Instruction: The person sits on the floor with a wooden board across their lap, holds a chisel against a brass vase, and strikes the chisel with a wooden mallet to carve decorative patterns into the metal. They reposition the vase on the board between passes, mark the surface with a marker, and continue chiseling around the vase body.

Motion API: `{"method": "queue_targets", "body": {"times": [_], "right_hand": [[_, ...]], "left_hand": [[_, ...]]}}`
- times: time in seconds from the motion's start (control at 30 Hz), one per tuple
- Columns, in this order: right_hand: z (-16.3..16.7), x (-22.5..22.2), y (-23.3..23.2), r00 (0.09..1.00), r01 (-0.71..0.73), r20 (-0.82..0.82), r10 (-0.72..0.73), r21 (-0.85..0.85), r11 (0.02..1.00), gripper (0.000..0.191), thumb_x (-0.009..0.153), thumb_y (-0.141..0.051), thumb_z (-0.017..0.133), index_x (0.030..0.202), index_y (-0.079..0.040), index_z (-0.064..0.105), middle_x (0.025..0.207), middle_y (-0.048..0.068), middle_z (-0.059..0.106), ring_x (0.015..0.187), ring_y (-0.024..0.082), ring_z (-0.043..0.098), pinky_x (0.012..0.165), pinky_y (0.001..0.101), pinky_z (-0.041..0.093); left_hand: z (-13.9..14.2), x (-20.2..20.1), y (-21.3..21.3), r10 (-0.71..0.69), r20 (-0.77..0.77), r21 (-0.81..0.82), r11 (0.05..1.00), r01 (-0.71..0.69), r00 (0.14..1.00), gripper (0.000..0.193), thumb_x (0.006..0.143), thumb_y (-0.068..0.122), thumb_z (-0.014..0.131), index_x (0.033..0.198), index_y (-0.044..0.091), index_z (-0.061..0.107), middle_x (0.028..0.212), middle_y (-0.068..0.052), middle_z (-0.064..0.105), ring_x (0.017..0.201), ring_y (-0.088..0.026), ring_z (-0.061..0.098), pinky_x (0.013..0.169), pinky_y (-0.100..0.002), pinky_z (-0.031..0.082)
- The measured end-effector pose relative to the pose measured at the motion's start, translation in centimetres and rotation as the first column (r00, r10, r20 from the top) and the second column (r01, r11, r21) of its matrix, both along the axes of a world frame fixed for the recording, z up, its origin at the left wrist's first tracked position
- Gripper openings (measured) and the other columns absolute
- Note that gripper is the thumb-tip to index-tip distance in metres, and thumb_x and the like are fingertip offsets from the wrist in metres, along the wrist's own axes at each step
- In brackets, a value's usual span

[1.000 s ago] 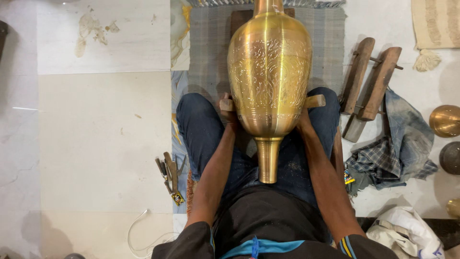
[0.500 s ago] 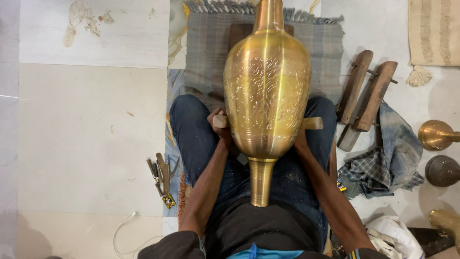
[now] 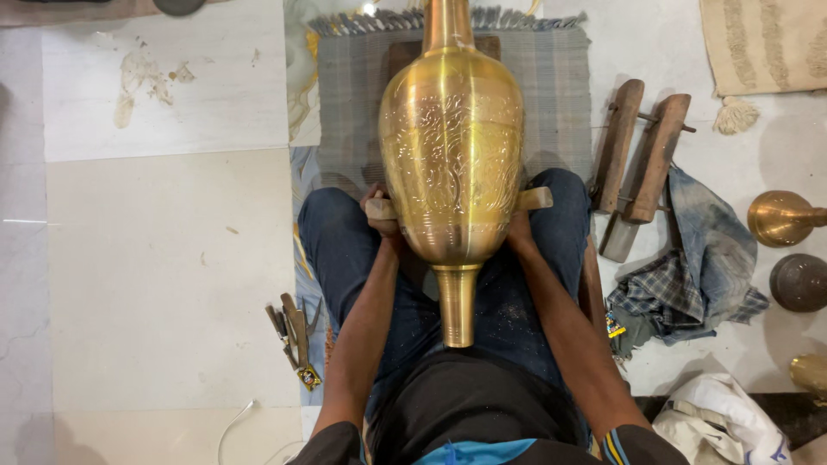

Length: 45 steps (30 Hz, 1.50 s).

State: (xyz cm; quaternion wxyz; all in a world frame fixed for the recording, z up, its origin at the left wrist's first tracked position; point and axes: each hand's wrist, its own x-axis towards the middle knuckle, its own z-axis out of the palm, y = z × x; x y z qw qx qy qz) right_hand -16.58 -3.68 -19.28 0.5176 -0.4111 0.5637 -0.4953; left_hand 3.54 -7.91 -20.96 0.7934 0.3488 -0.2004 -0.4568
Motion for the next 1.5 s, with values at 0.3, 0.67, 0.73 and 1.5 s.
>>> {"method": "queue_targets", "body": {"times": [0.3, 0.67, 0.73, 1.5], "right_hand": [[3.8, -6.4, 2.5, 0.980, -0.120, 0.124, 0.152, -0.233, 0.965, 0.070, 0.076, -0.022, 0.070, 0.142, -0.005, 0.054, 0.135, 0.014, 0.059, 0.127, 0.027, 0.056, 0.111, 0.0365, 0.046], [11.2, -6.2, -21.1, 0.971, -0.194, -0.141, 0.191, -0.009, 0.981, 0.072, 0.097, -0.037, 0.062, 0.160, -0.008, 0.040, 0.149, 0.012, 0.055, 0.122, 0.022, 0.053, 0.106, 0.0404, 0.044], [12.1, -3.6, -26.1, 0.939, -0.258, -0.238, 0.248, -0.011, 0.966, 0.078, 0.103, -0.047, 0.059, 0.162, -0.009, 0.025, 0.154, 0.009, 0.050, 0.132, 0.022, 0.052, 0.110, 0.0442, 0.042], [11.5, 2.5, -27.8, 0.993, -0.079, -0.100, 0.069, -0.108, 0.991, 0.050, 0.115, -0.052, 0.051, 0.128, -0.004, 0.043, 0.102, 0.015, 0.067, 0.089, 0.026, 0.072, 0.082, 0.0448, 0.064]], "left_hand": [[-2.2, -0.3, 0.8, 0.031, 0.296, 0.011, 0.999, -0.036, 0.955, 0.037, 0.100, 0.030, 0.048, 0.075, 0.003, 0.054, 0.072, -0.002, 0.056, 0.066, -0.012, 0.050, 0.061, -0.029, 0.039], [-2.2, -0.9, 1.7, 0.081, 0.193, 0.102, 0.990, -0.102, 0.978, 0.037, 0.098, 0.022, 0.051, 0.070, -0.001, 0.056, 0.067, -0.007, 0.057, 0.061, -0.015, 0.052, 0.061, -0.033, 0.041], [-2.2, -1.0, 1.7, 0.090, 0.166, 0.112, 0.988, -0.109, 0.982, 0.037, 0.098, 0.021, 0.052, 0.069, -0.002, 0.057, 0.066, -0.008, 0.057, 0.061, -0.016, 0.052, 0.061, -0.033, 0.042], [-1.8, -1.1, 4.5, 0.269, 0.351, 0.198, 0.915, -0.352, 0.897, 0.026, 0.097, 0.014, 0.061, 0.078, -0.003, 0.058, 0.071, -0.011, 0.058, 0.066, -0.019, 0.056, 0.065, -0.032, 0.049]]}}
